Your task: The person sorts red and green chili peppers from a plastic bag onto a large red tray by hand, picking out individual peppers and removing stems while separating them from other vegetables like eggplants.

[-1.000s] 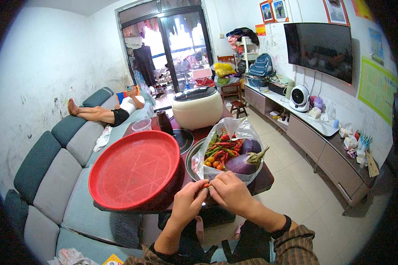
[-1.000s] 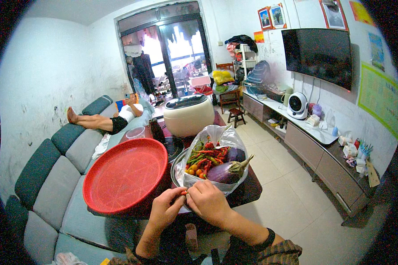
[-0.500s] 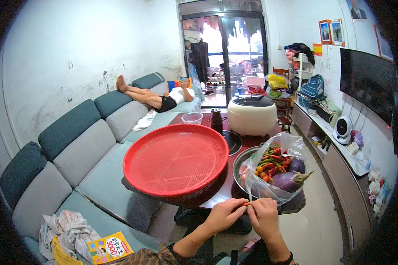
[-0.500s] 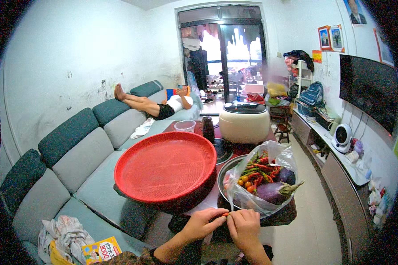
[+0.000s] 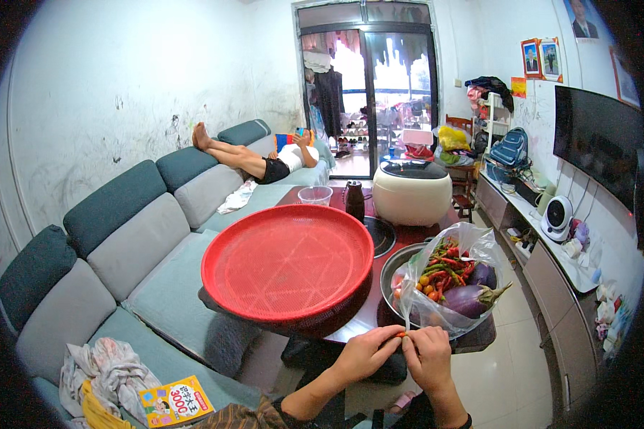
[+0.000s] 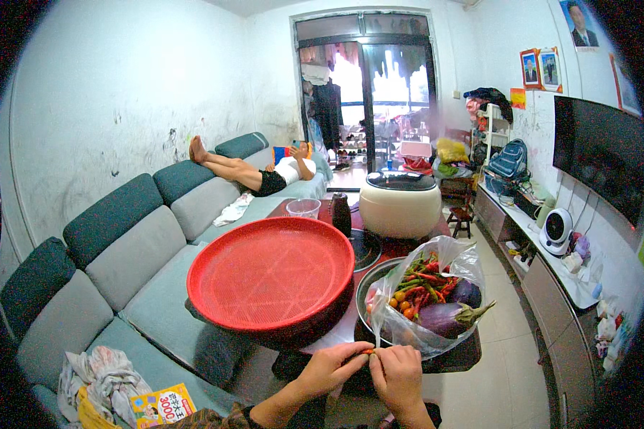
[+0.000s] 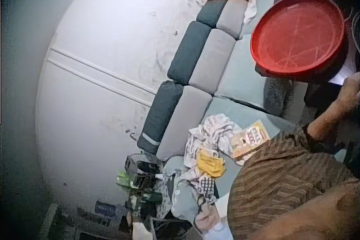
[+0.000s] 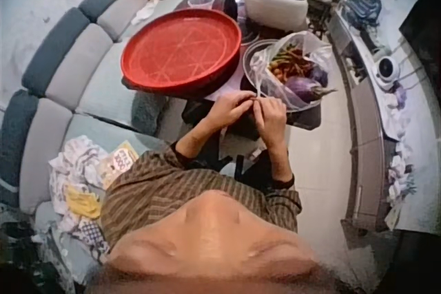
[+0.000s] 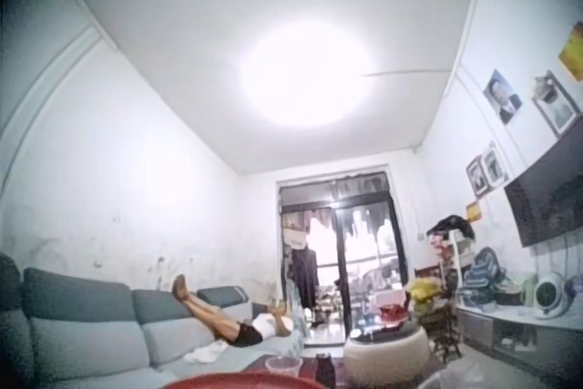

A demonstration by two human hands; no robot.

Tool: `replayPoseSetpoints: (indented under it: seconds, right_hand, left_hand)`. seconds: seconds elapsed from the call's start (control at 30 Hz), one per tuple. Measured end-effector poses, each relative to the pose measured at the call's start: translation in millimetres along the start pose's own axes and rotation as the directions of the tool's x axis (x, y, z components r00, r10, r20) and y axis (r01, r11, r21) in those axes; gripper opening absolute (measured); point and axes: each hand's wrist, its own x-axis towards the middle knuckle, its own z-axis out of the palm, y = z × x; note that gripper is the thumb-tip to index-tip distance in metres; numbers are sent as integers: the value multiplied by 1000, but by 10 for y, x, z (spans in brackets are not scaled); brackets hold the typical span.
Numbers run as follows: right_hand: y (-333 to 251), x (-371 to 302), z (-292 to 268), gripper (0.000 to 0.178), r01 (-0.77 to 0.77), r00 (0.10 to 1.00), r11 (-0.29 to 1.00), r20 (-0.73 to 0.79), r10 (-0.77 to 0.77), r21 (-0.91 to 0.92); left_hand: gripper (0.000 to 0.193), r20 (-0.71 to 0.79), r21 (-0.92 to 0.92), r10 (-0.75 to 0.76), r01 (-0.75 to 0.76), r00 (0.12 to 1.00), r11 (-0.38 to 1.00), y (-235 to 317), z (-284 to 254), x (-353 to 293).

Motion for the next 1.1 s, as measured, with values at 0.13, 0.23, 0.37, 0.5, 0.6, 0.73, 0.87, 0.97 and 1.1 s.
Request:
replayPoseSetpoints:
  seconds: [0.13,0.23,0.37,0.5,0.6,0.73,0.87,0.97,1.1]
  right_hand:
    - [-10,-5,-10,10,-7,1000,999,-6,7,43]
    - [-5,-19,-3,10,-10,1000,999,-3,10,50]
    - [10,-30,1,11,-9,1000,999,6,9,47]
    - [21,-45,-9,12,-9,1000,999,17,8,50]
    - [8,-49,-17,12,-4,1000,997,4,4,76]
    - [14,-58,-16,12,-6,1000,998,-9,6,69]
    - [34,-71,-3,11,-17,1000,997,5,17,70]
    - [34,-73,-8,12,-23,1000,996,0,23,85]
    - [37,-74,-22,12,-25,1000,994,-3,25,110]
  left_hand:
    - [30,25,-27,-63,64,998,998,27,9,-3]
    - [30,21,6,-73,73,997,997,31,10,-12]
    - [31,14,54,-58,57,998,997,49,-2,-20]
    - [31,-21,49,-3,4,1000,999,28,16,-38]
    - [31,-18,34,-18,18,1000,999,56,17,-46]
    - [30,-14,41,-11,11,1000,999,98,9,-36]
    - [29,-33,55,-2,4,999,998,87,11,-50]
    - [29,-42,48,9,-7,999,999,84,18,-50]
    - [28,-23,17,-26,27,999,1000,117,13,-52]
